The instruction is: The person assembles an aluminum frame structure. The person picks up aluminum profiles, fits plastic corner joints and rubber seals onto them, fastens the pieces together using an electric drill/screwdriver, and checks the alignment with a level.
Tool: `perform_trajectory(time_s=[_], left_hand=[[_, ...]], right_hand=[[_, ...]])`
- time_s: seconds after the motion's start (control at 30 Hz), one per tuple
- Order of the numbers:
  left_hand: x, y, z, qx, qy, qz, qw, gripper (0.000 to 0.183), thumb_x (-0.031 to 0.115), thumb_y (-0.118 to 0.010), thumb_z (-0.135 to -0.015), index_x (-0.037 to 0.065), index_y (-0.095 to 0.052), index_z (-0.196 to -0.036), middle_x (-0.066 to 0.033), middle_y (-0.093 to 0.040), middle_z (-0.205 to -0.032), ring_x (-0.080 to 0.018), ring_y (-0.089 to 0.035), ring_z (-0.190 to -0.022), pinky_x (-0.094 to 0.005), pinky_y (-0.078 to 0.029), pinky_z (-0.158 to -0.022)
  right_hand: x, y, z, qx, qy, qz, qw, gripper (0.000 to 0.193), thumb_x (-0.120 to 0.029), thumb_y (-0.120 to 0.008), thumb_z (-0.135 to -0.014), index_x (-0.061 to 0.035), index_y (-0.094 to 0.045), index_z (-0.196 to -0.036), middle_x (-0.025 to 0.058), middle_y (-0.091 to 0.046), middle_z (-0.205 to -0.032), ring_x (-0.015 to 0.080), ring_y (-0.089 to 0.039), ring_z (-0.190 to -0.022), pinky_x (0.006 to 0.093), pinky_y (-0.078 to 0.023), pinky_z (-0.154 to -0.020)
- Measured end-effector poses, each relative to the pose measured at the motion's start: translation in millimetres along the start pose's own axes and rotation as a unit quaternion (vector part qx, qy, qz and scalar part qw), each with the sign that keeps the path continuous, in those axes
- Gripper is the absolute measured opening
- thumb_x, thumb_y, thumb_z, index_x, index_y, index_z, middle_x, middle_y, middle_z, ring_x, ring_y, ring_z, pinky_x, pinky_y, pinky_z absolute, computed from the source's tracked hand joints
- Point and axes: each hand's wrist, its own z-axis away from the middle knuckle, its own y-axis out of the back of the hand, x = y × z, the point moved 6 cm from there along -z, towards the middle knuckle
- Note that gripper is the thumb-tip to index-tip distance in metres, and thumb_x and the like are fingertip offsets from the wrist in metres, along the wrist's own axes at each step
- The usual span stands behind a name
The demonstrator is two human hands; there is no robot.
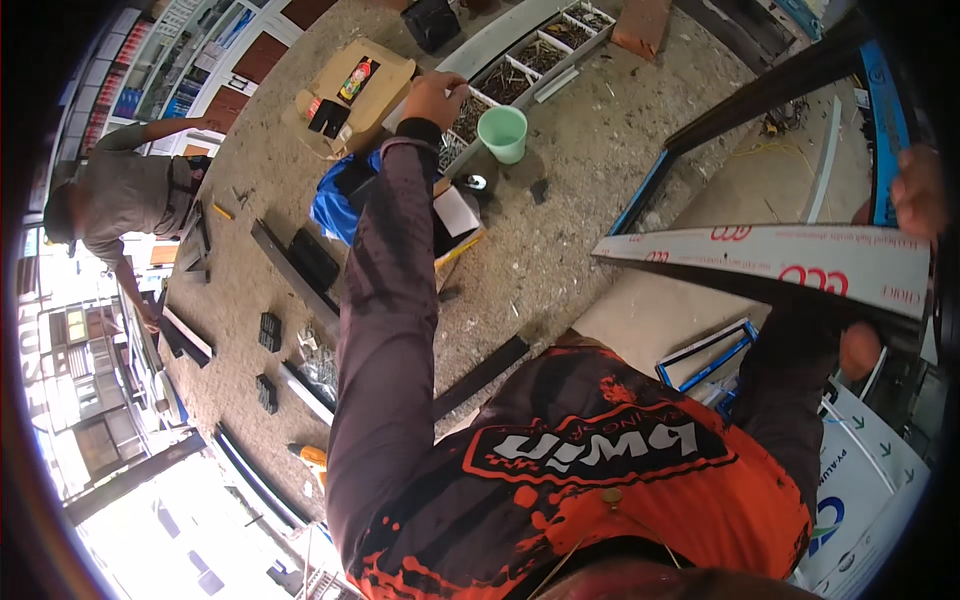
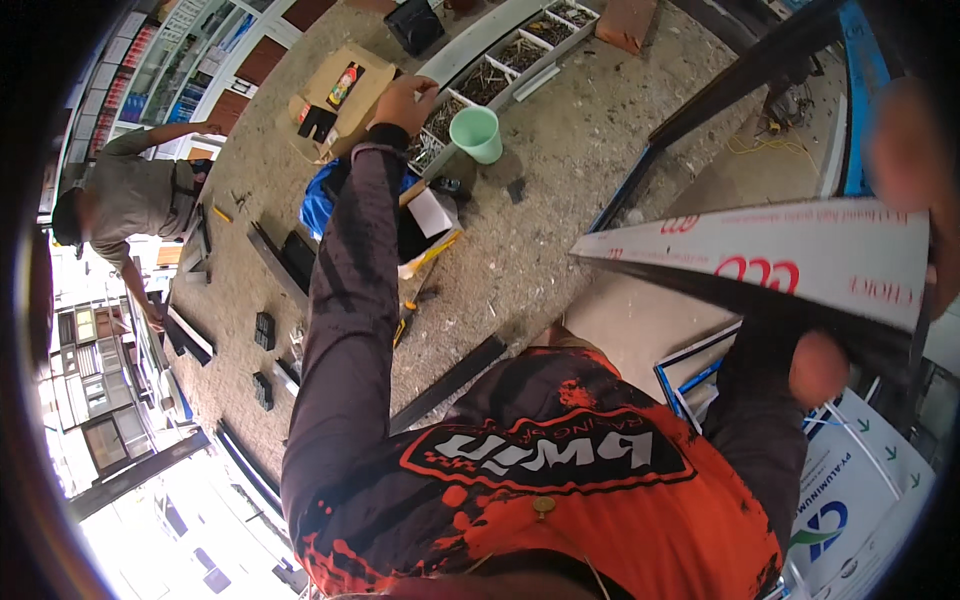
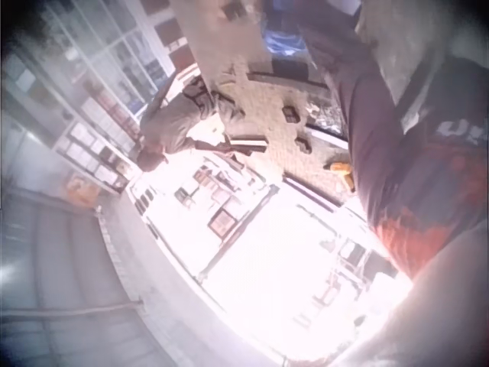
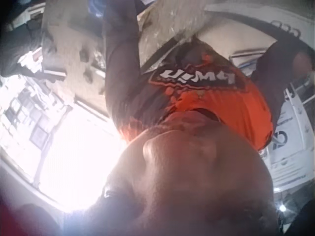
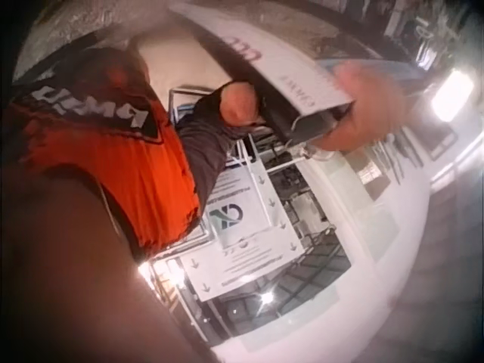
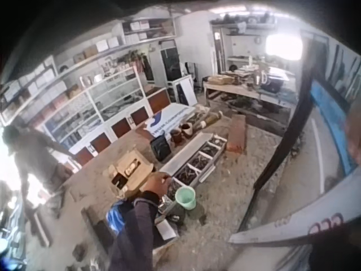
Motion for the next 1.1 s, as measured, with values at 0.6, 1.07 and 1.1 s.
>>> perform_trajectory(time_s=[0.6,1.07,1.1], left_hand=[[-21,-137,-68,-0.284,0.084,-0.263,0.918,0.024,0.035,-0.066,-0.087,0.015,-0.072,-0.1,-0.01,-0.059,-0.111,-0.0321,-0.052,-0.112,-0.055,-0.046,-0.092],[-44,-11,90,0.14,0.361,0.598,0.702,0.007,0.011,-0.055,-0.09,0.008,-0.058,-0.085,-0.0067,-0.062,-0.079,-0.014,-0.059,-0.062,-0.027,-0.046,-0.049],[-18,-1,123,0.174,0.37,0.645,0.646,0.005,0.011,-0.054,-0.09,0.009,-0.056,-0.086,-0.005,-0.06,-0.077,-0.0141,-0.056,-0.061,-0.0277,-0.045,-0.05]], right_hand=[[-60,23,-6,0.028,-0.233,0.051,0.971,0.058,-0.062,-0.05,-0.086,-0.0044,-0.049,-0.094,0.011,-0.054,-0.085,0.0295,-0.054,-0.079,0.0472,-0.045,-0.077],[-28,-26,-9,0.051,-0.198,0.113,0.972,0.07,-0.062,-0.044,-0.087,0.0054,-0.048,-0.103,0.0209,-0.054,-0.088,0.0353,-0.056,-0.085,0.0529,-0.044,-0.081],[-24,-30,-4,0.093,-0.2,0.096,0.971,0.075,-0.065,-0.044,-0.086,0.0074,-0.05,-0.104,0.0217,-0.055,-0.089,0.0356,-0.055,-0.087,0.0518,-0.043,-0.082]])
